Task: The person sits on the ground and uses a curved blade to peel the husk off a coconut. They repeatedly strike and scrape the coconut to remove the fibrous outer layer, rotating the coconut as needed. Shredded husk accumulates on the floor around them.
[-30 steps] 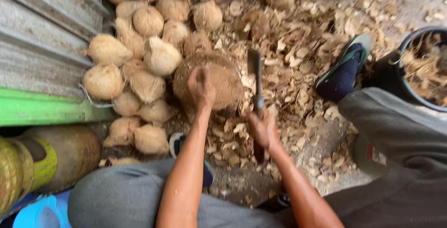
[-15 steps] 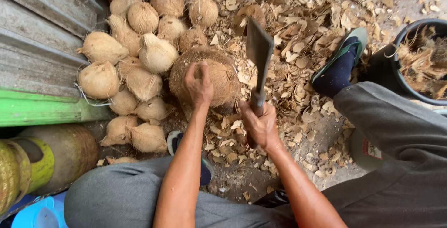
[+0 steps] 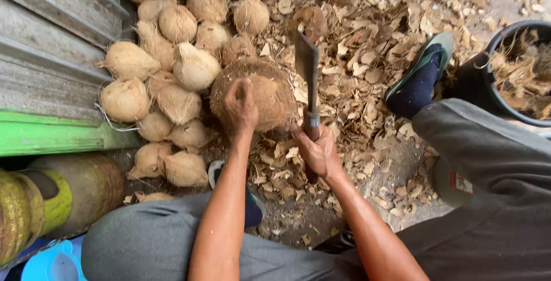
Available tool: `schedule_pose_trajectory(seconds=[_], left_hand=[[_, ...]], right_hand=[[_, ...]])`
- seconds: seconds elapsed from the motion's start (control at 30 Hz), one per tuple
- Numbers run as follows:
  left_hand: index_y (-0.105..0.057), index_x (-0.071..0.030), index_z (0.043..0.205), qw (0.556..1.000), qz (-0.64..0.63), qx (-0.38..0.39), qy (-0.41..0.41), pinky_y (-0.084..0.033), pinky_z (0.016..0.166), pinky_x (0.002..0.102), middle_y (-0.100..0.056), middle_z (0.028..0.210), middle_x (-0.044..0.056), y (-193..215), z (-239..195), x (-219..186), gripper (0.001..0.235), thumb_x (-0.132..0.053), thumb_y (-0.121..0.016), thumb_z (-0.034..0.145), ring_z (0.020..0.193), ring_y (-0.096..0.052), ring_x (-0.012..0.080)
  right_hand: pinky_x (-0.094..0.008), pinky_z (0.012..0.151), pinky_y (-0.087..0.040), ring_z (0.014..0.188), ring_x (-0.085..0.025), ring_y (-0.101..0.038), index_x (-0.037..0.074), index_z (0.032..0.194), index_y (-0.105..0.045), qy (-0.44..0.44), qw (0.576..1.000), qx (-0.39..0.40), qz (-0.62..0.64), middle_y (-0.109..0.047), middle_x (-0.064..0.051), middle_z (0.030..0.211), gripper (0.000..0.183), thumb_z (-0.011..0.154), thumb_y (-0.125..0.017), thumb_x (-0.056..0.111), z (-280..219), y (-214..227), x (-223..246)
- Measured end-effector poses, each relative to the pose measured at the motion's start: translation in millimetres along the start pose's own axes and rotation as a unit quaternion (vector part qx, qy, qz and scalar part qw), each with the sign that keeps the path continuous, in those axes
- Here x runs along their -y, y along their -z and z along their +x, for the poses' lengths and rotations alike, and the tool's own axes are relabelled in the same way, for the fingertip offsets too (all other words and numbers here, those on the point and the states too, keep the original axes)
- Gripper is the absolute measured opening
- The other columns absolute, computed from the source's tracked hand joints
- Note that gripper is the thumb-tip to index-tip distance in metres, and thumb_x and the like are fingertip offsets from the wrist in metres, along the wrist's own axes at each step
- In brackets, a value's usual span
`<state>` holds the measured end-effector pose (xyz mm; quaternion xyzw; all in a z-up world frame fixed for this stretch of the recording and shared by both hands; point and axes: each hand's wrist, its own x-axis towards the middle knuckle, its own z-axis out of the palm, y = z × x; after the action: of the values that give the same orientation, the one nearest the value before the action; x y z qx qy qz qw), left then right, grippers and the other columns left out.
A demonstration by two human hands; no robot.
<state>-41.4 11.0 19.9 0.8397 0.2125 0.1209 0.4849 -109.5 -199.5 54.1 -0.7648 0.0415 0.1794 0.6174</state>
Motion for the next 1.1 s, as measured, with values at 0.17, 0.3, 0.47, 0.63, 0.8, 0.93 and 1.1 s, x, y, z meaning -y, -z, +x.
schedule_pose_trajectory(seconds=[0.17,0.3,0.47,0.63,0.8,0.93,1.1], left_hand=[[-0.072,-0.014,0.111,0.992,0.041,-0.083,-0.083,-0.049,0.087,0.048,-0.071,0.113,0.011,-18,13,2,0.056,-0.065,-0.050,0.099,0.103,-0.066,0.0261],[-0.072,-0.015,0.110,0.997,0.050,-0.052,-0.003,-0.051,0.091,0.044,-0.073,0.112,0.010,-32,13,22,0.058,-0.066,-0.048,0.094,0.102,-0.067,0.0244],[-0.070,-0.010,0.116,0.990,0.065,-0.100,-0.073,-0.047,0.090,0.046,-0.070,0.119,0.014,-44,15,30,0.061,-0.065,-0.056,0.094,0.106,-0.065,0.0259],[-0.075,-0.019,0.107,0.991,0.059,-0.072,-0.094,-0.051,0.099,0.041,-0.077,0.109,0.005,-43,4,7,0.052,-0.064,-0.052,0.096,0.103,-0.068,0.0204],[-0.060,-0.013,0.131,0.982,-0.018,-0.006,0.189,-0.050,0.094,0.062,-0.058,0.130,0.020,-6,7,-31,0.065,-0.061,-0.071,0.087,0.116,-0.058,0.0385],[-0.074,-0.014,0.116,0.976,-0.113,0.006,0.184,-0.044,0.102,0.053,-0.069,0.125,0.015,5,19,-33,0.054,-0.056,-0.071,0.082,0.118,-0.062,0.0315],[-0.073,-0.017,0.115,0.996,-0.050,-0.050,0.062,-0.047,0.093,0.045,-0.073,0.113,0.006,5,7,-10,0.051,-0.060,-0.067,0.089,0.101,-0.066,0.0217]], right_hand=[[-0.030,0.036,-0.044,0.040,-0.009,-0.050,0.016,0.077,-0.060,-0.124,0.989,0.041,-0.067,-0.057,-0.003,0.059,0.030,0.094,-0.063,0.041,-2,-4,15],[-0.031,0.034,-0.037,0.038,-0.011,-0.044,0.012,0.067,-0.055,-0.001,0.999,0.006,0.054,-0.063,-0.003,0.059,0.042,0.094,-0.067,0.042,-6,0,7],[-0.033,0.037,-0.035,0.040,-0.012,-0.039,0.016,0.071,-0.058,-0.114,0.990,0.036,-0.075,-0.051,-0.001,0.056,0.039,0.096,-0.060,0.046,6,-8,-18],[-0.031,0.043,-0.037,0.047,-0.011,-0.037,0.013,0.071,-0.046,-0.062,0.991,0.011,-0.116,-0.040,0.001,0.059,0.051,0.099,-0.066,0.050,17,-14,-52],[-0.031,0.045,-0.041,0.047,-0.013,-0.040,0.014,0.073,-0.049,-0.060,0.990,0.047,-0.122,-0.047,0.001,0.059,0.040,0.096,-0.060,0.045,18,-19,-64],[-0.031,0.041,-0.043,0.046,-0.012,-0.042,0.013,0.076,-0.050,0.006,0.990,0.046,-0.132,-0.045,0.001,0.060,0.037,0.099,-0.055,0.042,18,-31,-62],[-0.031,0.040,-0.041,0.045,-0.012,-0.044,0.009,0.078,-0.056,-0.042,0.995,0.084,-0.029,-0.049,0.000,0.059,0.036,0.098,-0.061,0.039,-7,-30,-33]])
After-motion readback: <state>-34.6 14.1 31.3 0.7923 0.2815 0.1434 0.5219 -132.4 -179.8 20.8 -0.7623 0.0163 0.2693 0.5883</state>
